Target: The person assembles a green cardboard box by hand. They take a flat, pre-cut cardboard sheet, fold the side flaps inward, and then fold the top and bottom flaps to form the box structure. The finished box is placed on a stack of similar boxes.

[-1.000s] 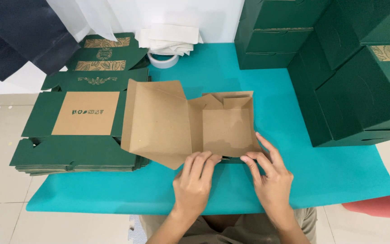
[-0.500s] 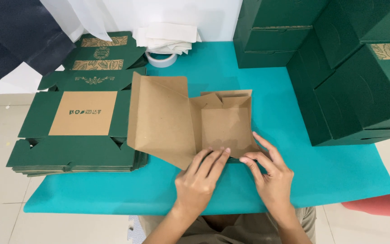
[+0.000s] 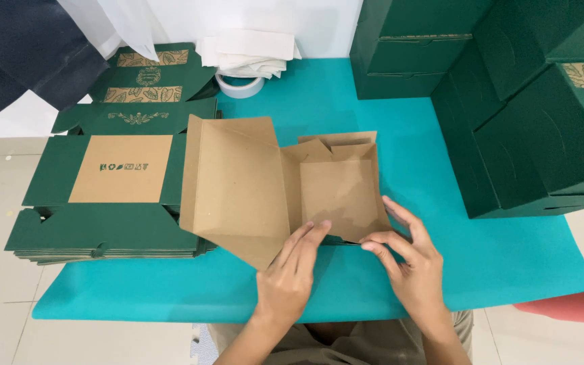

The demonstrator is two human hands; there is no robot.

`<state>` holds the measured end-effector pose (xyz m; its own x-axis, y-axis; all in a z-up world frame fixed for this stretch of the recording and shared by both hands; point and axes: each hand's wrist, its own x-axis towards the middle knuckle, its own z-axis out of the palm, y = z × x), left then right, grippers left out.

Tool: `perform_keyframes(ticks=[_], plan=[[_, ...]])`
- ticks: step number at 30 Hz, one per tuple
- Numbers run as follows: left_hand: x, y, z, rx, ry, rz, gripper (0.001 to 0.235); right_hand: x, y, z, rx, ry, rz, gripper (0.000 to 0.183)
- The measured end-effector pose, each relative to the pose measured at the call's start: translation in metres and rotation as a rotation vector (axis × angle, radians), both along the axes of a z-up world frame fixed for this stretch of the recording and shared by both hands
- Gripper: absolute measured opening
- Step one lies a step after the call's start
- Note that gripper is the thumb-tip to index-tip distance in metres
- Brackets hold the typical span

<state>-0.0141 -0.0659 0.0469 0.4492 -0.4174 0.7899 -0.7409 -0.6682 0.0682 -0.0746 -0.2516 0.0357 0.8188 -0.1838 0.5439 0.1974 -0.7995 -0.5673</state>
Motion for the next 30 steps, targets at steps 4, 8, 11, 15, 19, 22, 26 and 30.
perform_keyframes(ticks=[4,8,11,15,19,22,26,30], plan=[[0.0,0.006,0.004,0.04,0.063,-0.079,0.031,0.0,-0.007,0.003,-0.172,0.041,0.005,0.018],[0.002,0.005,0.006,0.061,0.029,-0.055,0.024,0.006,-0.007,0.003,-0.169,-0.034,0.148,0.02],[0.003,0.003,0.003,0.027,-0.004,-0.035,0.024,0.007,-0.006,0.005,-0.111,-0.069,0.193,0.018],[0.005,0.0,-0.001,-0.025,-0.028,-0.02,0.028,0.007,-0.007,0.003,-0.059,-0.106,0.229,0.018],[0.004,0.0,-0.01,0.145,-0.092,0.049,0.019,0.007,-0.006,0.004,-0.078,-0.103,0.241,0.019],[0.005,-0.001,-0.019,0.19,-0.113,-0.008,0.017,0.006,-0.005,0.004,-0.085,-0.1,0.236,0.018],[0.004,-0.001,-0.022,0.106,-0.078,-0.143,0.015,0.007,-0.003,0.003,-0.089,-0.113,0.234,0.016],[-0.011,-0.009,-0.007,0.235,-0.178,0.025,0.017,0.005,0.007,0.008,-0.119,-0.131,0.119,0.015]])
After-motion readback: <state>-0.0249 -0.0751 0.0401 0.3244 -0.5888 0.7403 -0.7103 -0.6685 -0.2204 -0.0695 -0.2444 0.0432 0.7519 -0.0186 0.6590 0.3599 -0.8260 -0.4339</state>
